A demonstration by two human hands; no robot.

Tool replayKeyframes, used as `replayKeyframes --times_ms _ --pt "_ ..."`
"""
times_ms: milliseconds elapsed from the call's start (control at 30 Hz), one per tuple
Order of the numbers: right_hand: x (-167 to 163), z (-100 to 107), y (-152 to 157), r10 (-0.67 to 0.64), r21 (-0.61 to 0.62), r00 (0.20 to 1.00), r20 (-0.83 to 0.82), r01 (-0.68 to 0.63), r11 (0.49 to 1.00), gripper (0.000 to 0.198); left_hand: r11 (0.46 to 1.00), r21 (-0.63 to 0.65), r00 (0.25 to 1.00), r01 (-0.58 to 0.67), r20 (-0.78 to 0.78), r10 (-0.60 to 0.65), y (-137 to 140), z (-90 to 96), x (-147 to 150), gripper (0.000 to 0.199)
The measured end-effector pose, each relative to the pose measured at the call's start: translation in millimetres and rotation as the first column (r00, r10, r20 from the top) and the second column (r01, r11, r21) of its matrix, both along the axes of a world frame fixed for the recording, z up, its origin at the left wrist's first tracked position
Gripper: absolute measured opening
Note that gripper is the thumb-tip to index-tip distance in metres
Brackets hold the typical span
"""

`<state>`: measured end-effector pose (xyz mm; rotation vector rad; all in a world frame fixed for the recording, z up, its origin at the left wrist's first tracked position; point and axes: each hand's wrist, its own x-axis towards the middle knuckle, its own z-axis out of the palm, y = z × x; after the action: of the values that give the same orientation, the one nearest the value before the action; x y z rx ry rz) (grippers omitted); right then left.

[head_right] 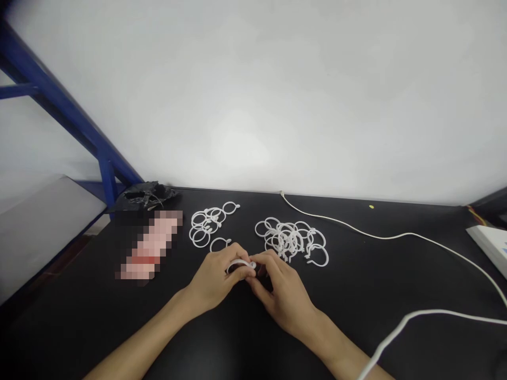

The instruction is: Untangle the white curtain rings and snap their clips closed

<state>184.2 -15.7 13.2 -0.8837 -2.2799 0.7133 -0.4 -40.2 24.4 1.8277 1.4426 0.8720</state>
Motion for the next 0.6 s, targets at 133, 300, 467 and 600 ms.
replayKeyframes --times_ms 133,300,467,600 --pt "0.8 -2.2 -1.9 -0.001 0.005 0.999 -0.047 0.001 1.0 0.015 0.987 0.157 0.993 0.032 -0.116 -0.014 -0.6 -4.5 -1.1 0.019" --pt "5.0 -2.4 -0.4 -0.105 -0.13 0.994 -0.035 0.1 0.987 0.005 0.987 0.134 0.996 0.085 -0.016 -0.084 -1.7 4.5 0.6 0.02" --pt "4.9 2.8 1.6 -0.138 -0.349 0.99 -0.034 0.118 0.93 0.013 0.976 -0.168 0.975 0.141 0.192 -0.108 0.0 17.3 -5.1 0.023" --pt "2.7 10.4 -1.4 -0.057 -0.643 0.986 -0.158 -0.059 0.763 0.023 0.914 -0.314 0.93 0.256 0.34 -0.143 -0.1 19.0 -9.0 0.025"
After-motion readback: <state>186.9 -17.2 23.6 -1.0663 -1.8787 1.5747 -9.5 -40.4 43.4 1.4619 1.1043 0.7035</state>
